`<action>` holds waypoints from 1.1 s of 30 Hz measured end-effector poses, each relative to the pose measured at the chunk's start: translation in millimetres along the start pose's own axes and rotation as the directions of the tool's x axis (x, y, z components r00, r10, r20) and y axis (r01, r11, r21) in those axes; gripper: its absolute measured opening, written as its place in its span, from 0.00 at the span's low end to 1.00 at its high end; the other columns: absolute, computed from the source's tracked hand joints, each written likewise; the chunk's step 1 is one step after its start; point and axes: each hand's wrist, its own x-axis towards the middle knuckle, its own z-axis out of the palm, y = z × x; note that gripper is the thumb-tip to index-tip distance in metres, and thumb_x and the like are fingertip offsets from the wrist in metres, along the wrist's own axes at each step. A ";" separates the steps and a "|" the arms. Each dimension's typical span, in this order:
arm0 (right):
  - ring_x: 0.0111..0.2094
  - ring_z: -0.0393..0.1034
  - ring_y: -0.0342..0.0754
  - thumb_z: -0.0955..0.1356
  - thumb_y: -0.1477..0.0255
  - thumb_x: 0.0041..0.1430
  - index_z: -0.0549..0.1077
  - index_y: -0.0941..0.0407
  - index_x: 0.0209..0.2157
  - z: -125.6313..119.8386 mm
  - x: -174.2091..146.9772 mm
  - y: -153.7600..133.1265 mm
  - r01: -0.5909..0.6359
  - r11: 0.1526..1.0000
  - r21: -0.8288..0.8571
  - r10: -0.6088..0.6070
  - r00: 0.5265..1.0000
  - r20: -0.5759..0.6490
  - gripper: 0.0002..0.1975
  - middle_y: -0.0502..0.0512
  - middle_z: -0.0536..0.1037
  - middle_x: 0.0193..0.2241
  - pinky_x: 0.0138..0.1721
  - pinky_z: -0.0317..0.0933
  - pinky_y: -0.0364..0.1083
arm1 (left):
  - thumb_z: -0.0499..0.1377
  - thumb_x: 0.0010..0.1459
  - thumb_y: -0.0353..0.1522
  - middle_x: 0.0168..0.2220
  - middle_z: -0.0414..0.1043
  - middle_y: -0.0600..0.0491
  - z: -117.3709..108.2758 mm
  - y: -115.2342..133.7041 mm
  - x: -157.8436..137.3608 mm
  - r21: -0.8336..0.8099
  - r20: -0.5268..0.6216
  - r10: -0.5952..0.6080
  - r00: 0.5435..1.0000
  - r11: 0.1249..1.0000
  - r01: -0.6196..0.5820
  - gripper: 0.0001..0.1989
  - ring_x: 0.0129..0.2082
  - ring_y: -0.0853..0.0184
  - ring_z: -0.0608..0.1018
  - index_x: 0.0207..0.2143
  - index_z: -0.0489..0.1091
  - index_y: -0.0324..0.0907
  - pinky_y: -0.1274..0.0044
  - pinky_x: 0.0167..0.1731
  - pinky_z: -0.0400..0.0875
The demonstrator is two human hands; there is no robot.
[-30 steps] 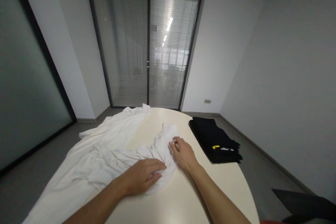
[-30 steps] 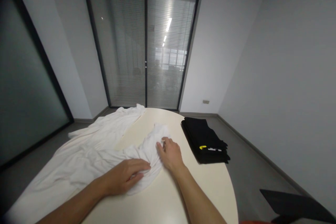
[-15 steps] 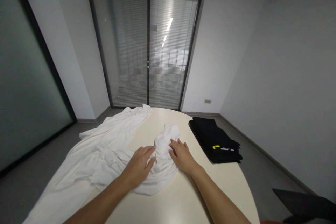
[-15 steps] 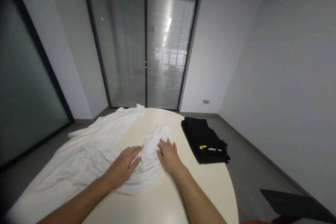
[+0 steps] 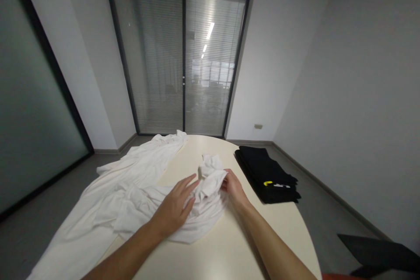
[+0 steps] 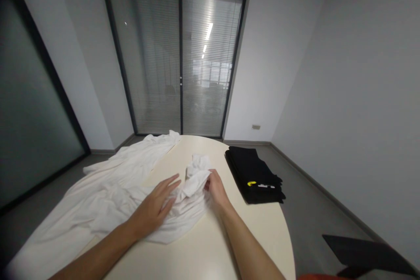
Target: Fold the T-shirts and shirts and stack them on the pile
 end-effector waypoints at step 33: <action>0.46 0.74 0.51 0.67 0.68 0.61 0.77 0.51 0.51 -14.6 -19.8 -13.1 0.362 0.906 -0.218 -0.214 0.838 0.502 0.17 0.53 0.80 0.49 0.49 0.64 0.47 | 0.52 0.66 0.37 0.54 0.74 0.47 12.5 -1.1 -1.4 -0.130 0.197 -0.251 0.948 0.951 0.279 0.17 0.55 0.58 0.74 0.48 0.78 0.47 0.63 0.57 0.66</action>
